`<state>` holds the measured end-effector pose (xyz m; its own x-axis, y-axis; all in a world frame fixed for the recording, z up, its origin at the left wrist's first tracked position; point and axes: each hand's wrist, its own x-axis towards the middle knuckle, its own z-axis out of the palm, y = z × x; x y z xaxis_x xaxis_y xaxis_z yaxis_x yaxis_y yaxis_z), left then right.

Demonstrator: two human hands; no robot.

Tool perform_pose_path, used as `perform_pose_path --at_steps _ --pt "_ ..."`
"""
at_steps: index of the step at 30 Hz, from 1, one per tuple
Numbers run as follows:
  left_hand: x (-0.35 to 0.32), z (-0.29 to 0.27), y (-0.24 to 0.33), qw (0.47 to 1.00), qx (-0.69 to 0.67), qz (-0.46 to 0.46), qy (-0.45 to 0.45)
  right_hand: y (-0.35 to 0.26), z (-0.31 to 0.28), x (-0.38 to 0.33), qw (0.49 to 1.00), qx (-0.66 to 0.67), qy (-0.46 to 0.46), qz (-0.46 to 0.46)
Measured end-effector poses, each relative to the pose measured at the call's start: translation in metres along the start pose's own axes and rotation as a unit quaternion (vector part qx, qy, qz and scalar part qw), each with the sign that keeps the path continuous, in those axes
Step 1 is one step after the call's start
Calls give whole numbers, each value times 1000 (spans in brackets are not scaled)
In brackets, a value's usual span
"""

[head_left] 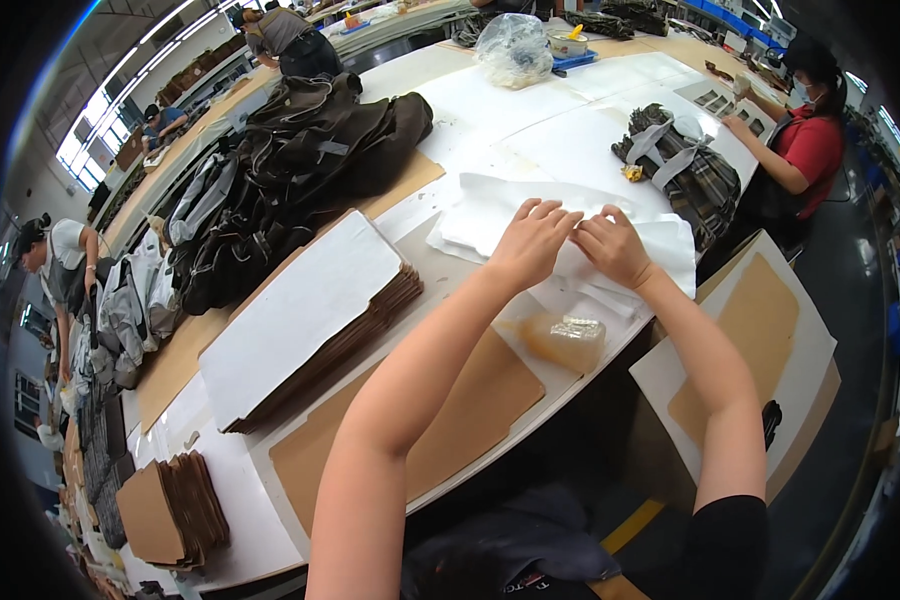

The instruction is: Applying glue and attaching fabric linings to leather or cardboard components for assembly.

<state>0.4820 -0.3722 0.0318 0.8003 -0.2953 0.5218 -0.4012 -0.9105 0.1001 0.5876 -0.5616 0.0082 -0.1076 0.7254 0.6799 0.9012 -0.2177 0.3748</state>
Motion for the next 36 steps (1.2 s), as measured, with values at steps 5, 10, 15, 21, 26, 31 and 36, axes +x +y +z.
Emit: perform_pose_path --at_steps 5,10,15,21,26,31,36 --pt "10 19 -47 986 128 -37 -98 5 -10 -10 999 53 -3 4" --pt "-22 -5 -117 968 224 -100 -62 31 -31 -32 975 129 -102 150" --pt "-16 -24 -125 969 227 -99 -13 87 -98 -67 899 126 -198 371" --pt "-26 -40 -117 965 248 -87 -27 66 -115 -87 961 12 -106 254" --pt "-38 -42 -115 935 321 -10 -153 35 -122 -104 988 -33 -113 104" --pt "-62 -23 -118 926 351 -4 -139 22 -117 -104 984 -1 -140 110" --pt "-39 -32 -102 922 260 -171 -230 33 -132 -115 959 86 -146 228"
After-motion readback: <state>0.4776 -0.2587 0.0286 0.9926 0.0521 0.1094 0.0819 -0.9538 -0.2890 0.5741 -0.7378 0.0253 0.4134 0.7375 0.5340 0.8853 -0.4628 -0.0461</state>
